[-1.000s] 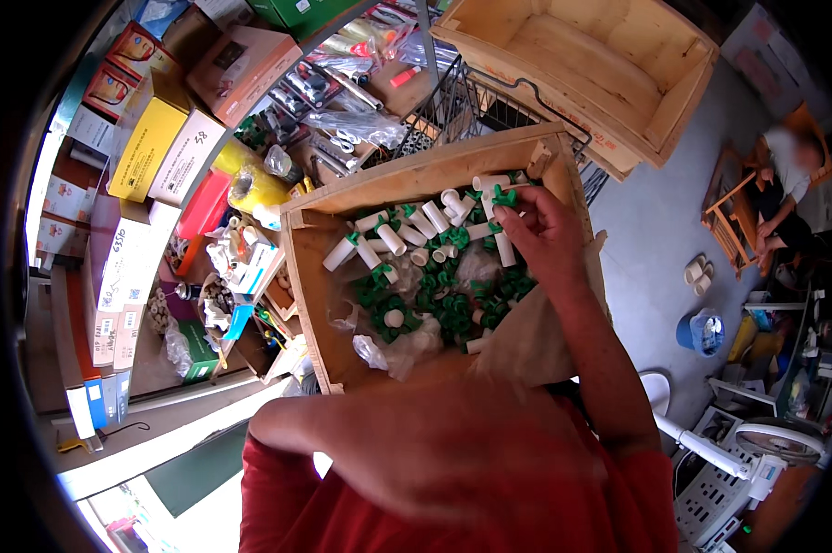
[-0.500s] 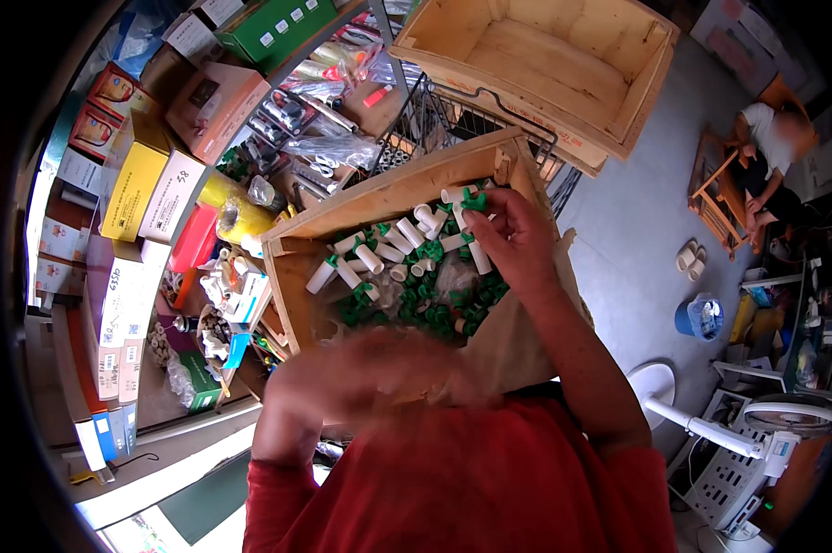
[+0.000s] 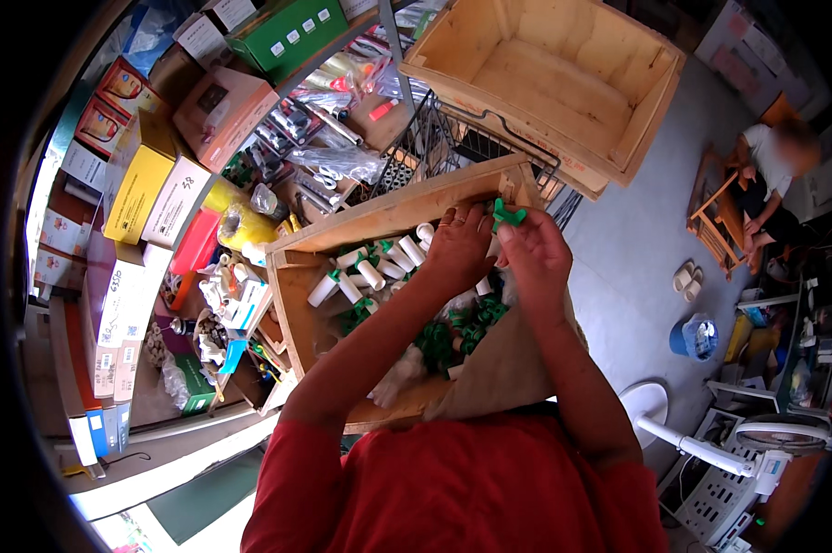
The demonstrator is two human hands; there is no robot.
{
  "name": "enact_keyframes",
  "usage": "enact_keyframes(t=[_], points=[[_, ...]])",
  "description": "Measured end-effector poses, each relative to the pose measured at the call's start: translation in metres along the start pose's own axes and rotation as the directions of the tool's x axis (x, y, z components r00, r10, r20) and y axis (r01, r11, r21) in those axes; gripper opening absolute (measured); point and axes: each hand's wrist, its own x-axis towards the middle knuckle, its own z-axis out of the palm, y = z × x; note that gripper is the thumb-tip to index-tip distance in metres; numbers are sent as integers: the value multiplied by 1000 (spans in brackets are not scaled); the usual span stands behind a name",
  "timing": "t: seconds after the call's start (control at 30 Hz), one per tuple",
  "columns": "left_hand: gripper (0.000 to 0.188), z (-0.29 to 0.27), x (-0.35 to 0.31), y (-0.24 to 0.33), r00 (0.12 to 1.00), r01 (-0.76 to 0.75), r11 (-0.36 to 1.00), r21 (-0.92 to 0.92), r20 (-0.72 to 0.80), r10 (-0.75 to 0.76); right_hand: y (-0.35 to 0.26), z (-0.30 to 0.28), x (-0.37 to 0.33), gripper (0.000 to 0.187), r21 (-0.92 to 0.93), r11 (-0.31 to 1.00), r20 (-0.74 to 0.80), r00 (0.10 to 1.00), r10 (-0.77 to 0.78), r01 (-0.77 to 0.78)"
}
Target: The person stands at a wooden crate filled with white and green plastic plumbing fittings. They repeatedly pick up a white pipe segment and a green connector, screw them together by hand, and place the assembled unit back into the crate. The process is continuous and repetitive throughout the clip.
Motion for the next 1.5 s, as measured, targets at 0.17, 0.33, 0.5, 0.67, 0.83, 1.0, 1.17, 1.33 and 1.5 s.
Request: enact_keyframes(t=[0.17, 0.33, 0.5, 0.67, 0.83, 1.0, 1.17, 1.33, 1.5], points=[[63, 16, 12, -2, 994, 86, 992, 90, 61, -92, 1, 0, 2, 23, -4, 1000, 32, 999, -18, 18], [67, 12, 12, 2, 956, 222, 973, 60, 183, -230, -2, 1, 1, 25, -37, 999, 33, 999, -14, 15], [67, 24, 21, 13, 945, 204, 949, 241, 203, -255, 1, 4, 2, 25, -18, 999, 11, 999, -32, 32], [47, 44, 28, 20, 936, 222, 902, 370, 177, -303, 1, 2, 1, 26, -22, 999, 27, 999, -33, 34], [33, 67, 10, 3, 976, 216, 900, 378, -94, -195, -5, 7, 0, 25, -36, 999, 33, 999, -15, 16], [33, 61, 7, -7, 984, 177, 938, 298, -49, -170, 1, 3, 2, 25, -24, 999, 50, 998, -34, 36], [51, 43, -2, -16, 968, 249, 969, -14, -26, -249, 2, 2, 2, 24, -14, 999, 70, 997, -39, 40], [59, 30, -26, -25, 932, 320, 873, -369, -43, -360, -1, 5, 2, 24, -26, 999, 63, 997, -37, 39], [64, 19, -50, -33, 888, 361, 655, -663, 31, -458, 8, 2, 3, 23, -51, 996, 62, 996, -63, 66]])
